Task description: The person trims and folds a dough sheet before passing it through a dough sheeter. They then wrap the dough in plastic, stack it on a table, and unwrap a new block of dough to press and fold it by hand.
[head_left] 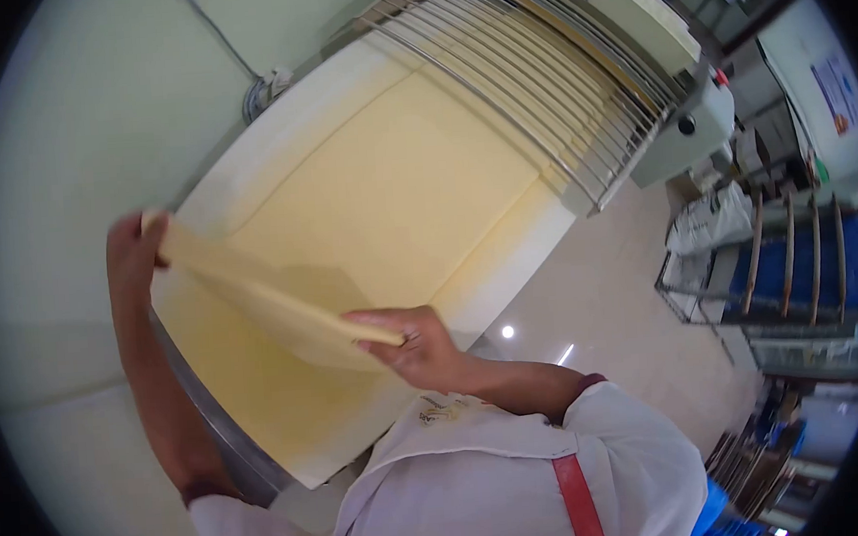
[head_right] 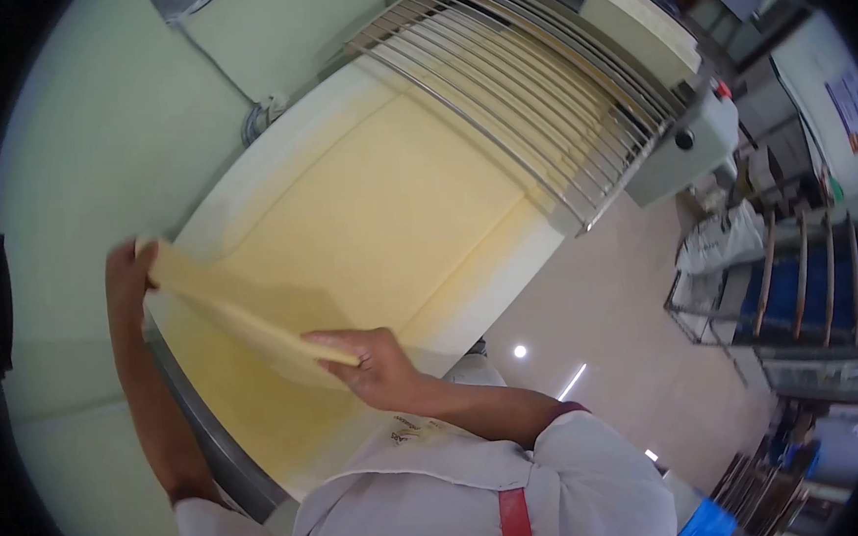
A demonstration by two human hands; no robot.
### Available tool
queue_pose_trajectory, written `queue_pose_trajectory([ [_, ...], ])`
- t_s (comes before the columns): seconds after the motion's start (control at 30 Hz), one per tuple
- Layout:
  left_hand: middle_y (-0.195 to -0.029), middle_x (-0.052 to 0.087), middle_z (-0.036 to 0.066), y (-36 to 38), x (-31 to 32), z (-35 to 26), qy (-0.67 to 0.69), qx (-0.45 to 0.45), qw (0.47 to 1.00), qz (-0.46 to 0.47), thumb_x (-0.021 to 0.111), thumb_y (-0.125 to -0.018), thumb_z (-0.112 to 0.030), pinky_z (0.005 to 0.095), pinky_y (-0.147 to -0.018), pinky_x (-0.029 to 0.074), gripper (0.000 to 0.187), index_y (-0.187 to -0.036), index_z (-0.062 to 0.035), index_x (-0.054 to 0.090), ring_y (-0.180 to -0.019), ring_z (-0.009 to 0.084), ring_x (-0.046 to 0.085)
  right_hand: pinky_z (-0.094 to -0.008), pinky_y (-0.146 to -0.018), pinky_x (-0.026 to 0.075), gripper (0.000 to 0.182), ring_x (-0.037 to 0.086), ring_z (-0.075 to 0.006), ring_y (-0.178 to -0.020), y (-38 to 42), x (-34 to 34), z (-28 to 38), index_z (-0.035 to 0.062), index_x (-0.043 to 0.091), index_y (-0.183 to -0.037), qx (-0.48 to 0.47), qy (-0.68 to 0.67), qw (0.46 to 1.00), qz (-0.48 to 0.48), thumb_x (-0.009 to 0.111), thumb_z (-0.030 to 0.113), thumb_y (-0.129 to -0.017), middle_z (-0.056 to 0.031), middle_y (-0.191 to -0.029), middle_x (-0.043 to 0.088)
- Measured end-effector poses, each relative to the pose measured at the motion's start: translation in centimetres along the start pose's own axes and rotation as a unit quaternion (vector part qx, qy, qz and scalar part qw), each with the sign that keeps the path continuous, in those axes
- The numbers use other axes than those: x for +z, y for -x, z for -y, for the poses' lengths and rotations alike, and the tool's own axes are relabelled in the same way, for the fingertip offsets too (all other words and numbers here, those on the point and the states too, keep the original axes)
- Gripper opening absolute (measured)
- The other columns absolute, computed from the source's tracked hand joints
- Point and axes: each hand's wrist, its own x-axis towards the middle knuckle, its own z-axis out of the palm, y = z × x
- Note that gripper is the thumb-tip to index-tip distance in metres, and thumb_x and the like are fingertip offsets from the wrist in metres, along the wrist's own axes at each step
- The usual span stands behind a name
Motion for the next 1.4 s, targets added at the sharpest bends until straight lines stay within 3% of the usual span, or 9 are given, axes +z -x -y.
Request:
queue_pose_trajectory([
  [0.37, -0.060, 0.063, 0.008, -14.4, 26.2, -12.8, 0.042, 0.044, 0.998, 0.031, 0.067, -0.087, -0.037, 0.0341, -0.052, 0.049, 0.036, -0.087, -0.0002, 0.064, -0.053, 0.0174, 0.062, -0.0287, -0.094, 0.046, 0.037, 0.061, -0.0163, -0.108, -6.0, -24.9, -3.4, -0.0017, 0.061, -0.120, 0.073, 0.042, 0.984, -0.155, 0.070, 0.005, -0.084, -0.0142, -0.120, 0.065],
  [0.5, -0.156, 0.021, 0.018, -9.0, 36.1, -3.2, -0.318, 0.147, 0.934, 0.077, 0.051, -0.092, -0.048, 0.0557, -0.114, 0.018, 0.071, -0.151, -0.0162, 0.026, -0.145, 0.0338, 0.018, -0.0330, -0.093, 0.048, 0.037, 0.057, -0.0237, -0.117, -5.2, -38.4, -1.4, -0.0025, 0.057, -0.121, -0.088, 0.414, 0.868, -0.259, 0.065, 0.001, -0.086, -0.0130, -0.123, 0.062],
  [0.53, -0.157, 0.020, 0.017, -7.5, 35.8, -2.5, -0.339, 0.151, 0.928, 0.043, 0.050, -0.093, -0.047, 0.0541, -0.115, 0.016, 0.070, -0.151, -0.0174, 0.025, -0.145, 0.0330, 0.018, -0.0338, -0.093, 0.047, 0.032, 0.057, -0.0256, -0.116, -4.7, -43.1, 0.2, -0.0022, 0.057, -0.121, -0.083, 0.035, 0.936, -0.339, 0.060, 0.002, -0.089, -0.0138, -0.117, 0.063],
  [0.77, -0.158, 0.019, 0.012, -2.4, 27.2, 2.8, -0.362, 0.103, 0.926, 0.041, 0.047, -0.094, -0.046, 0.0500, -0.117, 0.010, 0.067, -0.152, -0.0197, 0.025, -0.146, 0.0302, 0.015, -0.0446, -0.109, 0.033, 0.047, 0.040, -0.0374, -0.132, -8.2, -78.1, 13.8, 0.0051, 0.045, -0.137, 0.055, 0.830, 0.407, -0.378, 0.045, 0.030, -0.098, -0.0246, -0.140, 0.044],
  [0.83, -0.158, 0.019, 0.013, -1.0, 24.7, 5.1, -0.368, 0.101, 0.923, 0.044, 0.046, -0.094, -0.047, 0.0505, -0.117, 0.011, 0.067, -0.152, -0.0193, 0.024, -0.146, 0.0308, 0.015, -0.0435, -0.114, 0.025, 0.052, 0.032, -0.0366, -0.138, -6.2, -95.3, 10.5, 0.0025, 0.041, -0.141, 0.086, 0.780, 0.581, -0.214, 0.044, 0.029, -0.097, -0.0230, -0.146, 0.038],
  [0.97, -0.157, 0.021, 0.014, 0.8, 21.6, 9.4, -0.377, 0.106, 0.920, 0.029, 0.044, -0.095, -0.050, 0.0519, -0.117, 0.013, 0.068, -0.152, -0.0185, 0.023, -0.146, 0.0318, 0.017, -0.0440, -0.097, 0.044, 0.049, 0.053, -0.0408, -0.115, -8.7, -79.8, 15.4, 0.0030, 0.046, -0.137, 0.116, 0.924, 0.319, -0.179, 0.054, 0.025, -0.094, -0.0247, -0.125, 0.056],
  [1.13, -0.155, 0.025, 0.016, 0.4, 20.5, 9.7, -0.309, 0.099, 0.945, 0.029, 0.051, -0.094, -0.045, 0.0516, -0.116, 0.013, 0.066, -0.149, -0.0161, 0.030, -0.144, 0.0339, 0.020, -0.0416, -0.103, 0.038, 0.040, 0.049, -0.0350, -0.125, -7.8, -42.7, 5.3, -0.0019, 0.049, -0.133, -0.245, 0.653, 0.652, -0.298, 0.048, 0.018, -0.099, -0.0213, -0.134, 0.052],
  [1.23, -0.145, 0.039, 0.018, -1.9, 20.6, 11.2, -0.236, 0.121, 0.964, 0.004, 0.054, -0.092, -0.042, 0.0499, -0.114, 0.021, 0.061, -0.143, -0.0124, 0.039, -0.137, 0.0356, 0.033, -0.0405, -0.112, 0.031, 0.043, 0.040, -0.0287, -0.135, -4.6, -24.4, -5.6, 0.0013, 0.044, -0.139, -0.047, 0.369, 0.923, -0.099, 0.048, 0.013, -0.097, -0.0177, -0.143, 0.046],
  [1.4, -0.129, 0.054, 0.017, -6.1, 19.2, 10.0, -0.188, 0.084, 0.977, 0.060, 0.057, -0.089, -0.042, 0.0451, -0.108, 0.034, 0.055, -0.131, -0.0064, 0.053, -0.124, 0.0350, 0.046, -0.0437, -0.111, 0.031, 0.072, 0.036, -0.0371, -0.134, -1.0, -2.2, -6.5, -0.0020, 0.030, -0.144, 0.102, 0.465, 0.873, 0.102, 0.068, 0.016, -0.085, -0.0240, -0.144, 0.038],
])
